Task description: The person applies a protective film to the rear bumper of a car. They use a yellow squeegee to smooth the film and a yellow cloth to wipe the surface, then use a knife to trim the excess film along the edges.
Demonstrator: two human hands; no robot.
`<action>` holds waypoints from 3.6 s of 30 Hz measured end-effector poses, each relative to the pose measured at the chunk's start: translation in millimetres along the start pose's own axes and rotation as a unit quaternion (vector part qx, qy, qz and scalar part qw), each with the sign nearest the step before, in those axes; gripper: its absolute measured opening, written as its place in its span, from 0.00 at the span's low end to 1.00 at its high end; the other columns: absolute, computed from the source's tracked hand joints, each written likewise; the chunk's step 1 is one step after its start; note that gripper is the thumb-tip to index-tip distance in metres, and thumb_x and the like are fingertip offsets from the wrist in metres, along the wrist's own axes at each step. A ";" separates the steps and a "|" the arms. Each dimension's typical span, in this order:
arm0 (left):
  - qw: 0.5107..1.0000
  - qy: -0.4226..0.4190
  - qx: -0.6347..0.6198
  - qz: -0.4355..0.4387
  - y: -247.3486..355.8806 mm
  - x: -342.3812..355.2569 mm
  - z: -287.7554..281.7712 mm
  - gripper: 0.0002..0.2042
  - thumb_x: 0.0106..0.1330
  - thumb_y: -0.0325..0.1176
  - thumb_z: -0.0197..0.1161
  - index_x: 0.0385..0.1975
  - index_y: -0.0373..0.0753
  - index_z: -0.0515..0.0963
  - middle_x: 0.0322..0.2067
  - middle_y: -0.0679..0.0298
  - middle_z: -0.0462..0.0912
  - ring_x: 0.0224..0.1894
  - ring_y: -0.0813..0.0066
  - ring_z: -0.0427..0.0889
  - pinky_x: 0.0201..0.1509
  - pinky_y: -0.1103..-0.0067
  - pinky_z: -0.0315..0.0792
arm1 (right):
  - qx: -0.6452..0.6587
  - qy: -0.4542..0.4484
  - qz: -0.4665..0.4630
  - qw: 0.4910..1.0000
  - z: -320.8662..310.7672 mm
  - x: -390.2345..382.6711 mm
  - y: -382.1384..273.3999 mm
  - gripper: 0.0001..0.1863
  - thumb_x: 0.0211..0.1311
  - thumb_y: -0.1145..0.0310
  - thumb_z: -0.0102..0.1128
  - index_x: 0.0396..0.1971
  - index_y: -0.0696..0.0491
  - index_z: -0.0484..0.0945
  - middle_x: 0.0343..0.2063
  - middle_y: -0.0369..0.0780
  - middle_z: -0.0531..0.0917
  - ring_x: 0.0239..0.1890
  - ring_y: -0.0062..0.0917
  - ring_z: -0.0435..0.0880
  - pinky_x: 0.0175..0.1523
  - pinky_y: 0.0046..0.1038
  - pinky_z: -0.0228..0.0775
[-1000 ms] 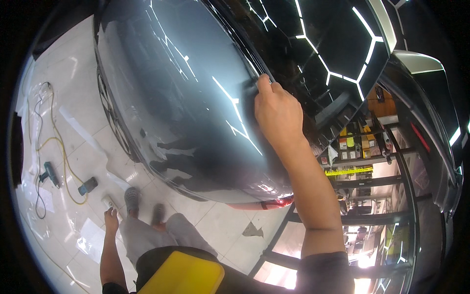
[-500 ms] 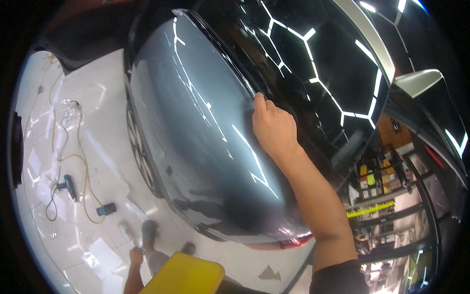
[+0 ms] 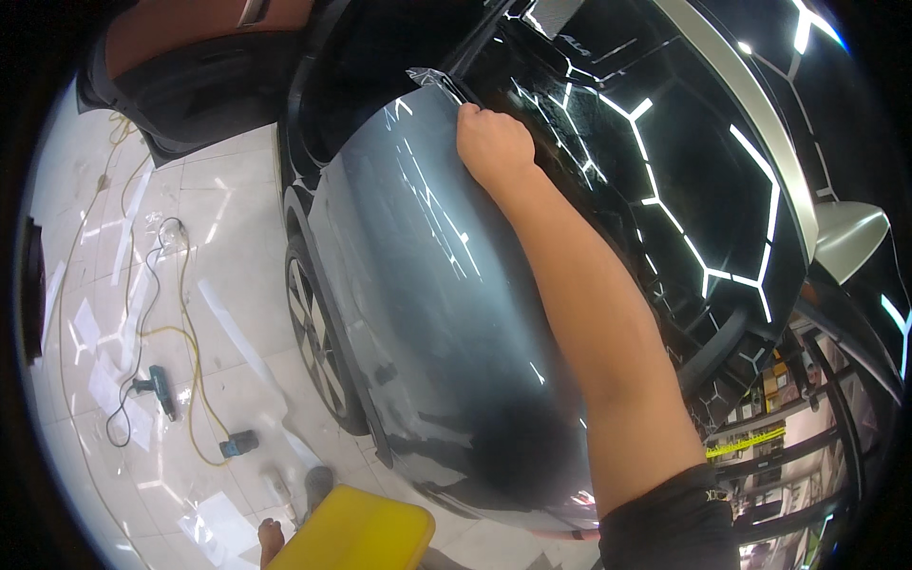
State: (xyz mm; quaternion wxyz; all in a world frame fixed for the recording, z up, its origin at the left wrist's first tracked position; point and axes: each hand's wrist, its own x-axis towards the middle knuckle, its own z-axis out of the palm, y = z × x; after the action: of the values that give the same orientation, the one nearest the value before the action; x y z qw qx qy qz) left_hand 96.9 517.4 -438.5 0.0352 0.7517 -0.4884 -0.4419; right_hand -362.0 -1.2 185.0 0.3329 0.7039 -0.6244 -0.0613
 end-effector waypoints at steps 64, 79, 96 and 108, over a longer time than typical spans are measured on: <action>0.993 -0.016 -0.104 -0.050 14.9 -2.1 17.8 0.17 0.62 0.35 0.59 0.44 0.27 0.80 0.36 0.39 0.84 0.42 0.41 0.84 0.47 0.59 0.77 | -0.101 -0.094 0.043 0.990 -16.6 -7.7 -18.7 0.09 0.64 0.73 0.48 0.40 0.57 0.76 0.32 0.52 0.86 0.37 0.47 0.87 0.43 0.46 0.80; 0.998 -0.010 -0.053 0.010 7.8 -6.8 31.0 0.16 0.64 0.34 0.58 0.45 0.27 0.80 0.35 0.38 0.83 0.41 0.40 0.83 0.45 0.57 0.76 | -0.103 -0.093 0.035 0.990 -28.1 -59.9 -3.1 0.07 0.62 0.72 0.51 0.38 0.56 0.73 0.27 0.52 0.85 0.33 0.49 0.86 0.39 0.47 0.79; 0.994 -0.024 -0.098 -0.047 -10.1 -16.5 45.8 0.19 0.60 0.33 0.58 0.47 0.26 0.79 0.35 0.39 0.84 0.40 0.43 0.84 0.46 0.60 0.77 | -0.089 -0.092 0.046 0.991 -40.5 -115.1 10.1 0.08 0.64 0.67 0.55 0.37 0.55 0.71 0.26 0.49 0.83 0.32 0.49 0.85 0.38 0.47 0.77; 0.995 -0.015 -0.099 -0.019 -19.9 -18.8 53.9 0.20 0.57 0.31 0.56 0.46 0.24 0.79 0.27 0.42 0.84 0.32 0.47 0.84 0.41 0.61 0.76 | -0.062 -0.076 0.040 0.994 -51.1 -159.1 24.0 0.07 0.65 0.67 0.54 0.36 0.54 0.70 0.26 0.47 0.82 0.30 0.50 0.83 0.35 0.49 0.75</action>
State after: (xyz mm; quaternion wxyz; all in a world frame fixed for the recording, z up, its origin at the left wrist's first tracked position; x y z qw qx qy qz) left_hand 70.7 562.5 -469.1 0.0937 0.7469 -0.4283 -0.4999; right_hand -390.3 165.2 185.1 0.3297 0.6497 -0.6704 -0.1401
